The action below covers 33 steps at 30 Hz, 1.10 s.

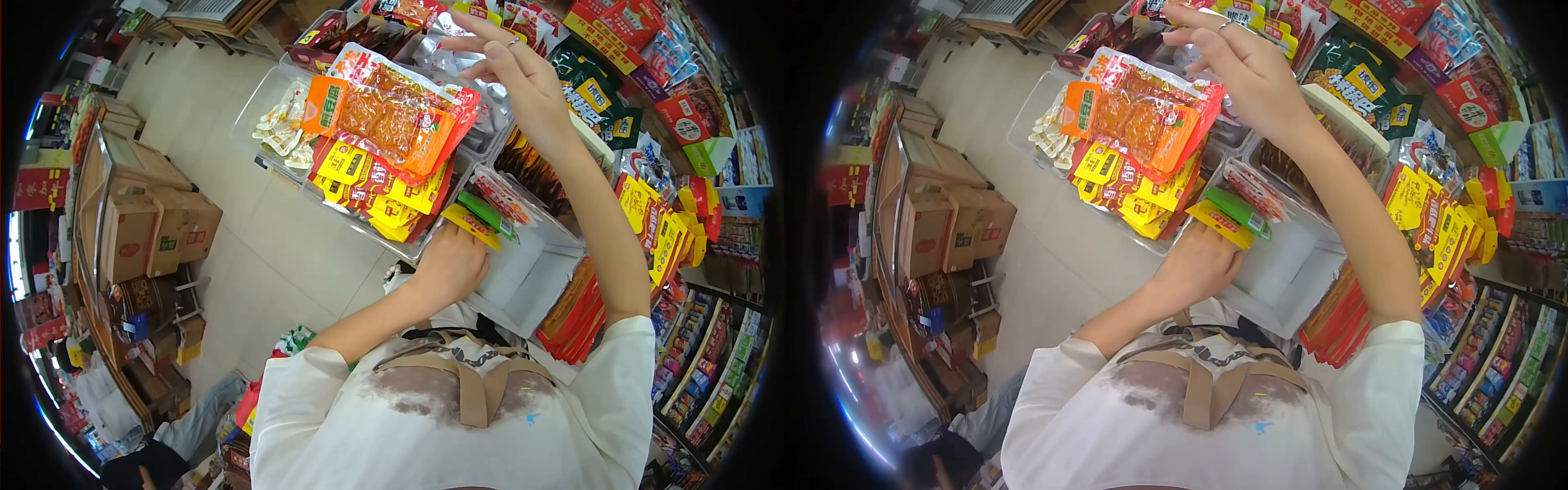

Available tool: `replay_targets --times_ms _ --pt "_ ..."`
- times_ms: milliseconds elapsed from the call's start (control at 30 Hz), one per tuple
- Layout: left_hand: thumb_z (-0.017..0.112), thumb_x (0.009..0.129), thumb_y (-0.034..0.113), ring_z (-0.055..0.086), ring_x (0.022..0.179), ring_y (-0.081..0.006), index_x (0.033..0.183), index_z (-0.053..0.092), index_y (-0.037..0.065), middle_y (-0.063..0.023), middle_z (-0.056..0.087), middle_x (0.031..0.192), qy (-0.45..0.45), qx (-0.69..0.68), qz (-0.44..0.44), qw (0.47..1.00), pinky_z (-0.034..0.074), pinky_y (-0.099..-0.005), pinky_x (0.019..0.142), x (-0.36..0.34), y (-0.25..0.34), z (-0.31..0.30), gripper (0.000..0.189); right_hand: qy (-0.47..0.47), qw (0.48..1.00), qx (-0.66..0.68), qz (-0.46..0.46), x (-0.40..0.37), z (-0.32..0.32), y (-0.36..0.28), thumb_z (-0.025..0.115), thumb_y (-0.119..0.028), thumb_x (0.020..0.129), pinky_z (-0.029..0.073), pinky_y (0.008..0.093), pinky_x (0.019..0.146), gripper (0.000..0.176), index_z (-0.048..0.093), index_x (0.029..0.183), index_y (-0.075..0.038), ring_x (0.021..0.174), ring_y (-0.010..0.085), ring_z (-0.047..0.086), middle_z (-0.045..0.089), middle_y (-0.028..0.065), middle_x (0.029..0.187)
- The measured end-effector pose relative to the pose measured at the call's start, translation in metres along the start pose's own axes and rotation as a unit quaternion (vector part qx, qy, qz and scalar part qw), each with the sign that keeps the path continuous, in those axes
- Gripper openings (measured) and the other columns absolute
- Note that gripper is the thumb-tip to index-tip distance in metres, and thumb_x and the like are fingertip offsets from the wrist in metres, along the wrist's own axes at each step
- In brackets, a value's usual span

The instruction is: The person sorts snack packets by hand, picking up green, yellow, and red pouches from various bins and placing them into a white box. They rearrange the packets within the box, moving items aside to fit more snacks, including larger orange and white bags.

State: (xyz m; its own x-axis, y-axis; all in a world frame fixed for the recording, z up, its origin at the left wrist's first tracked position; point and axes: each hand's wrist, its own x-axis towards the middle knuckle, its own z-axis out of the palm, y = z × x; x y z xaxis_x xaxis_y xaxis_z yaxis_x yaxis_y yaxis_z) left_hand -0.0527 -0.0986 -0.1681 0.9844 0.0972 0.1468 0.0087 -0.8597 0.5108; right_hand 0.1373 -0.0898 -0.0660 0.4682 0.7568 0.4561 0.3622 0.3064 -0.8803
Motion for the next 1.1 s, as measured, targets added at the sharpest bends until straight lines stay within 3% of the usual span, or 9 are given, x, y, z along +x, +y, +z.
replay_targets --times_ms 33,267,333,467,533,633,667,900,1100 --pt "0.056 0.078 0.015 0.054 0.078 -0.0353 0.095 0.055 0.003 -0.0195 0.055 0.083 0.0 0.0 0.001 1.0 0.044 -0.0438 0.071 0.0 -0.001 0.001 0.02 -0.016 0.999 -0.03 -0.005 0.002 -0.003 0.004 0.037 -0.021 0.095 0.043 0.0251 0.083 0.034 0.056 0.118 -0.006 0.092 0.0118 0.057 0.06 0.0081 0.113" --pt "0.057 0.072 0.017 0.054 0.078 -0.034 0.089 0.055 -0.005 -0.0212 0.054 0.082 0.006 0.001 0.017 1.0 0.045 -0.0405 0.068 0.0 -0.003 0.003 0.029 -0.025 0.997 -0.069 -0.038 0.016 -0.006 0.014 0.042 -0.019 0.093 0.045 0.0232 0.079 0.031 0.057 0.116 -0.005 0.091 0.0113 0.057 0.061 0.0052 0.11" --pt "0.058 0.072 0.017 0.054 0.078 -0.0341 0.09 0.055 -0.005 -0.0211 0.054 0.082 0.001 -0.002 0.017 1.0 0.045 -0.0404 0.068 0.0 -0.003 0.003 0.029 -0.018 0.999 -0.009 0.04 0.024 0.005 0.002 0.047 -0.032 0.087 0.043 0.0316 0.086 0.051 0.041 0.127 0.0 0.092 0.0207 0.058 0.061 0.014 0.106" --pt "0.058 0.072 0.017 0.054 0.077 -0.0341 0.088 0.056 -0.005 -0.0213 0.055 0.082 0.001 0.009 0.022 1.0 0.045 -0.0405 0.069 0.0 -0.003 0.002 0.028 0.004 0.99 -0.133 0.038 0.036 0.016 0.038 0.048 -0.027 0.089 0.047 0.0266 0.077 0.034 0.059 0.111 -0.004 0.091 0.0167 0.06 0.063 0.0093 0.104" --pt "0.058 0.072 0.018 0.054 0.076 -0.0341 0.087 0.056 -0.004 -0.0212 0.055 0.081 -0.005 0.005 0.021 1.0 0.045 -0.0406 0.069 0.0 -0.002 0.001 0.027 -0.159 0.901 -0.397 0.073 0.044 0.02 0.043 0.053 -0.036 0.083 0.047 0.0324 0.078 0.04 0.061 0.105 -0.003 0.09 0.0244 0.061 0.063 0.0143 0.098" --pt "0.057 0.077 0.015 0.054 0.077 -0.0348 0.088 0.056 0.003 -0.0179 0.056 0.081 -0.009 0.007 0.016 1.0 0.043 -0.0432 0.071 0.002 0.0 -0.003 0.017 -0.227 0.845 -0.475 0.093 0.045 0.034 0.061 0.054 -0.042 0.08 0.047 0.0376 0.078 0.042 0.064 0.095 -0.003 0.089 0.0291 0.059 0.062 0.0177 0.094" --pt "0.057 0.077 0.015 0.054 0.077 -0.0347 0.088 0.056 0.003 -0.0178 0.055 0.081 -0.008 0.007 0.016 1.0 0.043 -0.043 0.071 0.001 0.0 -0.003 0.017 -0.157 0.863 -0.479 0.037 0.037 0.037 0.067 0.057 -0.034 0.078 0.047 0.0378 0.074 0.033 0.065 0.085 -0.003 0.082 0.0297 0.061 0.063 0.0158 0.086" --pt "0.057 0.077 0.016 0.055 0.075 -0.0339 0.087 0.058 0.004 -0.0167 0.056 0.079 -0.015 0.003 0.019 1.0 0.044 -0.0425 0.069 0.001 0.0 -0.006 0.016 -0.119 0.924 -0.359 0.059 0.042 0.033 0.077 0.058 -0.021 0.074 0.048 0.0355 0.067 0.02 0.061 0.078 -0.002 0.07 0.0287 0.061 0.062 0.0124 0.072" --pt "0.058 0.077 0.017 0.055 0.076 -0.0335 0.087 0.058 0.005 -0.016 0.057 0.079 -0.01 0.013 0.013 1.0 0.044 -0.0427 0.069 0.002 0.001 -0.004 0.016 -0.007 0.965 -0.164 0.206 0.044 0.005 0.06 0.055 -0.024 0.083 0.042 0.0245 0.052 0.018 0.054 0.089 -0.007 0.059 0.008 0.053 0.053 0.0025 0.066"
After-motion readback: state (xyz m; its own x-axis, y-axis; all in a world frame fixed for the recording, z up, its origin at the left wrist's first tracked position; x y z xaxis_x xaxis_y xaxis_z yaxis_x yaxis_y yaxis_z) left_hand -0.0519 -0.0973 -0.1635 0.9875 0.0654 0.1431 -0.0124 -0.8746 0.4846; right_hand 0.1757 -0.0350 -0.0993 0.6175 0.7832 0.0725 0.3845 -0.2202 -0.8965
